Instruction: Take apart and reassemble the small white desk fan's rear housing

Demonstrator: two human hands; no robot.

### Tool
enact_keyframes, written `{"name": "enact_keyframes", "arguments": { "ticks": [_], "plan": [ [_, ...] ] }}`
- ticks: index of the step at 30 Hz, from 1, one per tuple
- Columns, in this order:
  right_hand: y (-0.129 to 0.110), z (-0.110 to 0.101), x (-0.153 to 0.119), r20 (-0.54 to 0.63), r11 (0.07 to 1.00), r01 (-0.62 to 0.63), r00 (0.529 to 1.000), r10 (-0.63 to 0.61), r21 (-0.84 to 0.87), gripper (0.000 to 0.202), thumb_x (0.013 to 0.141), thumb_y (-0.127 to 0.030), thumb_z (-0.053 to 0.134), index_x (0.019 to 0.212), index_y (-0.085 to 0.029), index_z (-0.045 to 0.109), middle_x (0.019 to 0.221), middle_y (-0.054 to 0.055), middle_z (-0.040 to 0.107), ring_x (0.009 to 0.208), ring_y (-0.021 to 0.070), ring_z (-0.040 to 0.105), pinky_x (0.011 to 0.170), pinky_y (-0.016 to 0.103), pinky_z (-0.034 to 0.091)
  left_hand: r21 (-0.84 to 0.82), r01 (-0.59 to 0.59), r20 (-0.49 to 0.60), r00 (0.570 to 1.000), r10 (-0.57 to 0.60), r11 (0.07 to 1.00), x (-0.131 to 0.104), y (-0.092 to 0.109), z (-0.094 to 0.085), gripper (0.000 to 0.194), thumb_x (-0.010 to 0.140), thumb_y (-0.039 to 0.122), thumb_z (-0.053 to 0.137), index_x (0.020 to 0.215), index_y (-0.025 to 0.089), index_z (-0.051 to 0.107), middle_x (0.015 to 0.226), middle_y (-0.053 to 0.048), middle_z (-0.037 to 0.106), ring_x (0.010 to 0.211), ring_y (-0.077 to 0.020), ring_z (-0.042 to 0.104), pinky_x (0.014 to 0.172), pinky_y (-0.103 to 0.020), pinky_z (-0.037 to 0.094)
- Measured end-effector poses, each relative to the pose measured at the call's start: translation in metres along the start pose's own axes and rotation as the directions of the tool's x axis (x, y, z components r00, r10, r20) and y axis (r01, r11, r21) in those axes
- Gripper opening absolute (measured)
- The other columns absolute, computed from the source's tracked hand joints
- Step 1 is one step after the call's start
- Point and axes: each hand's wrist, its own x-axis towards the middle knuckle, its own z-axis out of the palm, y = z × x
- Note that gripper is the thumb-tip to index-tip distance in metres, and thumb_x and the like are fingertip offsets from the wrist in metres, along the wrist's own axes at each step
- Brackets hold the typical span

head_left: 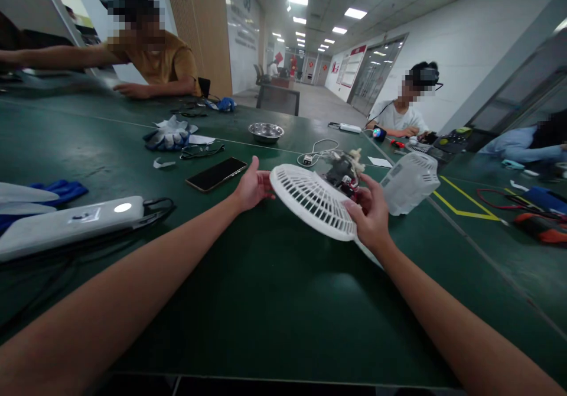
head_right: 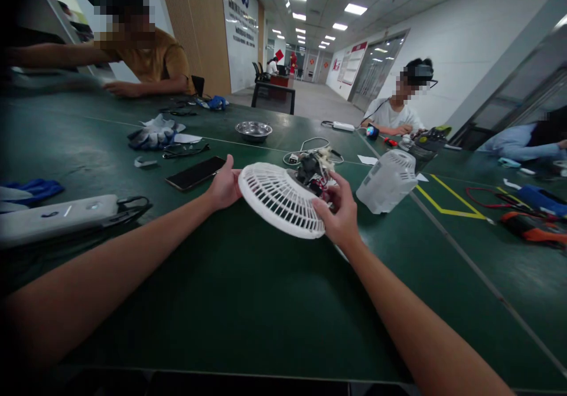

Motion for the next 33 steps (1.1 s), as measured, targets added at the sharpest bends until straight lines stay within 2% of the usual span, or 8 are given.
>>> {"name": "enact_keyframes", "arguments": {
  "ticks": [3,7,12,17,20,23,27,33],
  "plan": [
    [0.0,-0.001,-0.005,0.13,0.97,0.114,0.988,-0.087,-0.215,0.076,0.068,-0.031,0.095,0.139,-0.036,0.067,0.115,0.001,0.074,0.104,0.0255,0.068,0.105,0.045,0.056,-0.168,0.171,0.149,0.978,-0.147,0.971,0.0,0.003,-0.006,0.073,0.098,0.073,0.046,0.113,0.009,0.077,0.096,-0.022,0.081,0.093,-0.0358,0.078,0.08,-0.048,0.064],
    [0.01,0.0,0.001,0.276,0.915,0.17,0.959,-0.068,-0.365,0.074,0.074,-0.043,0.091,0.142,-0.034,0.063,0.121,0.006,0.072,0.108,0.0304,0.066,0.111,0.055,0.05,-0.197,0.273,0.139,0.958,-0.249,0.941,0.005,0.001,-0.007,0.024,0.1,0.023,0.061,0.112,0.01,0.077,0.099,-0.016,0.082,0.087,-0.0245,0.079,0.083,-0.037,0.067],
    [0.037,-0.025,0.033,0.058,0.809,0.242,0.966,-0.251,-0.536,0.064,0.084,-0.046,0.079,0.142,-0.03,0.06,0.143,0.011,0.061,0.134,0.0354,0.052,0.121,0.061,0.038,-0.23,0.255,0.078,0.967,-0.243,0.939,0.009,-0.002,-0.004,0.017,0.099,0.012,0.061,0.106,0.006,0.075,0.096,-0.017,0.08,0.078,-0.0199,0.079,0.076,-0.031,0.068],
    [0.059,-0.043,0.055,0.07,0.74,0.032,0.997,0.021,-0.672,0.099,0.065,-0.039,0.088,0.153,-0.019,0.049,0.14,0.018,0.065,0.126,0.04,0.062,0.115,0.065,0.042,-0.193,0.223,0.004,0.974,-0.226,0.956,0.006,0.0,0.004,0.014,0.099,0.01,0.061,0.096,0.008,0.074,0.087,-0.013,0.079,0.071,-0.0184,0.077,0.071,-0.029,0.067],
    [0.06,-0.044,0.059,-0.082,0.848,-0.156,0.988,0.132,-0.506,0.095,0.056,-0.042,0.091,0.142,-0.021,0.056,0.118,0.01,0.074,0.107,0.0349,0.07,0.105,0.058,0.053,-0.151,0.166,-0.062,0.982,-0.177,0.974,0.004,0.0,0.01,0.017,0.1,0.012,0.062,0.088,0.011,0.073,0.08,-0.008,0.077,0.07,-0.0169,0.076,0.073,-0.027,0.065],
    [0.054,-0.044,0.06,-0.236,0.934,-0.341,0.921,0.31,-0.104,0.067,0.07,-0.066,0.074,0.122,-0.026,0.06,0.097,0.004,0.075,0.088,0.0284,0.073,0.08,0.047,0.063,-0.117,0.146,-0.09,0.983,-0.157,0.982,0.003,0.001,0.013,0.02,0.101,0.013,0.061,0.085,0.012,0.073,0.078,-0.006,0.077,0.071,-0.0163,0.076,0.076,-0.028,0.064],
    [0.037,-0.031,0.05,-0.069,0.849,-0.435,0.878,0.474,0.301,0.057,0.08,-0.076,0.06,0.111,-0.028,0.06,0.096,0.004,0.074,0.085,0.0251,0.076,0.068,0.038,0.063,-0.049,0.11,-0.092,0.989,-0.114,0.993,0.003,-0.002,0.012,0.017,0.099,0.016,0.066,0.084,0.012,0.074,0.08,-0.007,0.077,0.071,-0.0161,0.074,0.074,-0.028,0.061],
    [0.009,0.006,0.016,0.061,1.0,-0.026,0.998,0.026,0.008,0.079,0.078,-0.053,0.086,0.145,-0.038,0.046,0.118,0.003,0.071,0.103,0.0272,0.071,0.093,0.051,0.064,0.288,-0.048,-0.09,0.993,0.076,0.957,0.009,-0.013,0.005,0.018,0.095,0.031,0.069,0.091,0.015,0.077,0.092,-0.009,0.079,0.084,-0.0209,0.074,0.081,-0.034,0.059]
  ]
}}
